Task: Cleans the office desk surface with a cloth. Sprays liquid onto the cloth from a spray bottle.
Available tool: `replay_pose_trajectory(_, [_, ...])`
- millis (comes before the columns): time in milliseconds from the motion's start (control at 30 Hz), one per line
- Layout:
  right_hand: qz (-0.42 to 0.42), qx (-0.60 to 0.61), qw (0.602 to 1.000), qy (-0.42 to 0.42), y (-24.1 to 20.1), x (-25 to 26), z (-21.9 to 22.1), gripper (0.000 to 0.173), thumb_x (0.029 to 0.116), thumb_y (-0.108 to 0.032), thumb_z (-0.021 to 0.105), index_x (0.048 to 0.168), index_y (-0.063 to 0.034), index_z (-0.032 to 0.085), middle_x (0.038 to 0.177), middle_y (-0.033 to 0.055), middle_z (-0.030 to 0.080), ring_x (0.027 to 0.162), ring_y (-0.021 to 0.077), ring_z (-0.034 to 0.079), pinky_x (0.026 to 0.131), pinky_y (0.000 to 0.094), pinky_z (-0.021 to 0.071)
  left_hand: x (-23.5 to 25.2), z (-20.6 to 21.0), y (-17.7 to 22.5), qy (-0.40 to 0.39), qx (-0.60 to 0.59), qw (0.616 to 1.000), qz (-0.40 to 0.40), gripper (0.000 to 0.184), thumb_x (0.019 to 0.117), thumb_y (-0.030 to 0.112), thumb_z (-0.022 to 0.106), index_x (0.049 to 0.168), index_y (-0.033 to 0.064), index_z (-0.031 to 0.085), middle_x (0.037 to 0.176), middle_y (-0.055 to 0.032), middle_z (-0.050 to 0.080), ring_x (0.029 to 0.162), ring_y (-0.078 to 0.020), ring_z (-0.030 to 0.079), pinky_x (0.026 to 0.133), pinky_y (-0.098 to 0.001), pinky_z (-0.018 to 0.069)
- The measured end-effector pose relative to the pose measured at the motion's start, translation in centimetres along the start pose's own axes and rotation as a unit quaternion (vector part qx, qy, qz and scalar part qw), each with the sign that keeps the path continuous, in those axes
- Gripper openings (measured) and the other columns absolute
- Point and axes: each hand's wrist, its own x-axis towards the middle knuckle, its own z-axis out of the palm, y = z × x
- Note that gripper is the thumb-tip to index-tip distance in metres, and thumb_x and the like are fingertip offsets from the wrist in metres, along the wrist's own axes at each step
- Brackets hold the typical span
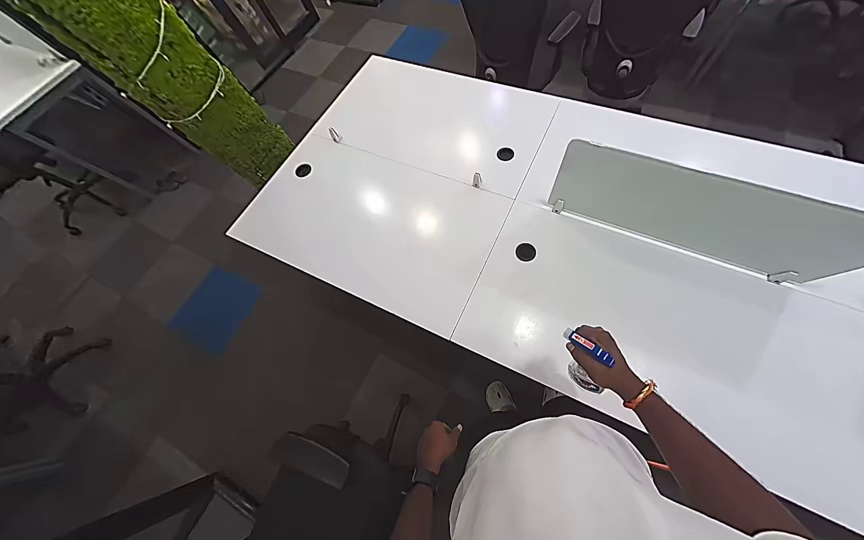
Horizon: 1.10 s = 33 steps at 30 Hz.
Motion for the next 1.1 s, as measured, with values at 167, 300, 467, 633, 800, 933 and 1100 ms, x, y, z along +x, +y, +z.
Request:
replay_pose_trajectory(167, [0.060, 0.086, 0.992, 0.075, 1.0, 3.5, 0.2, 0.024, 0.0968, -0.025, 0.058, 0.091, -0.0032, 0.067, 0.076, -0.0009, 0.063, 0.069, 0.0044, 0.060, 0.067, 0.0255, 0.0522, 0.5, 1.1, -1.7, -0.007, -0.030, 1.000, -0.001, 0.056, 0.0982, 0.054, 0.058, 0.105, 0.0011, 0.074, 0.108, -0.0214, 0.072, 0.106, -0.0365, 0.069, 0.095, -0.0593, 0.0523])
replay_pose_trajectory(300, [0.048, 0.137, 0.979, 0.145, 1.3, 8.0, -0.5, 0.022, 0.0946, -0.019, 0.054, 0.077, -0.0099, 0.063, 0.063, -0.0062, 0.060, 0.059, 0.0034, 0.059, 0.061, 0.0255, 0.0516, 0.9, 0.8, -1.7, 0.010, -0.033, 0.999, 0.018, 0.051, 0.0990, 0.050, 0.059, 0.107, 0.0017, 0.074, 0.108, -0.0215, 0.072, 0.107, -0.0363, 0.069, 0.095, -0.0589, 0.0524])
replay_pose_trajectory(467, [-0.035, 0.190, 0.981, 0.026, -2.5, 11.2, -2.0, 0.022, 0.0971, -0.023, 0.052, 0.079, -0.0143, 0.061, 0.064, -0.0082, 0.059, 0.057, 0.0014, 0.054, 0.057, 0.0211, 0.0473, 0.6, 0.0, -1.9, 0.023, -0.047, 0.998, 0.034, 0.049, 0.1005, 0.046, 0.059, 0.109, -0.0001, 0.073, 0.112, -0.0230, 0.071, 0.109, -0.0370, 0.068, 0.097, -0.0588, 0.0513])
replay_pose_trajectory(633, [-0.090, 0.247, 0.963, -0.053, -5.8, 11.5, -3.2, 0.028, 0.0956, -0.043, 0.058, 0.091, -0.0166, 0.066, 0.081, -0.0060, 0.068, 0.072, 0.0043, 0.063, 0.064, 0.0223, 0.0509, 0.4, 0.5, -2.8, 0.029, -0.045, 0.998, 0.022, 0.052, 0.0993, 0.049, 0.059, 0.109, -0.0004, 0.073, 0.112, -0.0226, 0.072, 0.110, -0.0365, 0.068, 0.098, -0.0580, 0.0518])
replay_pose_trajectory(800, [-0.155, 0.355, 0.922, 0.014, -8.6, 9.5, -3.7, 0.031, 0.0929, -0.051, 0.065, 0.081, -0.0233, 0.069, 0.078, -0.0083, 0.065, 0.073, 0.0062, 0.063, 0.068, 0.0250, 0.0539, -0.1, 1.1, -3.4, 0.013, -0.039, 0.999, 0.016, 0.051, 0.1003, 0.048, 0.059, 0.113, 0.0017, 0.074, 0.116, -0.0214, 0.071, 0.114, -0.0354, 0.067, 0.101, -0.0568, 0.0501])
replay_pose_trajectory(933, [-0.199, 0.443, 0.864, 0.131, -10.5, 8.7, -5.2, 0.029, 0.0948, -0.046, 0.058, 0.079, -0.0247, 0.068, 0.075, -0.0082, 0.064, 0.076, 0.0096, 0.063, 0.083, 0.0339, 0.0538, 0.9, 2.3, -3.8, 0.016, -0.049, 0.998, 0.042, 0.049, 0.0993, 0.047, 0.062, 0.111, 0.0007, 0.074, 0.112, -0.0225, 0.072, 0.110, -0.0371, 0.069, 0.099, -0.0588, 0.0512])
replay_pose_trajectory(1100, [-0.223, 0.520, 0.813, 0.137, -12.3, 8.3, -6.7, 0.026, 0.0919, -0.043, 0.062, 0.085, -0.0200, 0.071, 0.081, -0.0030, 0.068, 0.086, 0.0146, 0.066, 0.090, 0.0391, 0.0527, 2.3, 2.5, -4.2, 0.021, -0.043, 0.997, 0.061, 0.050, 0.0982, 0.046, 0.064, 0.102, -0.0026, 0.074, 0.104, -0.0249, 0.072, 0.103, -0.0393, 0.069, 0.094, -0.0604, 0.0519])
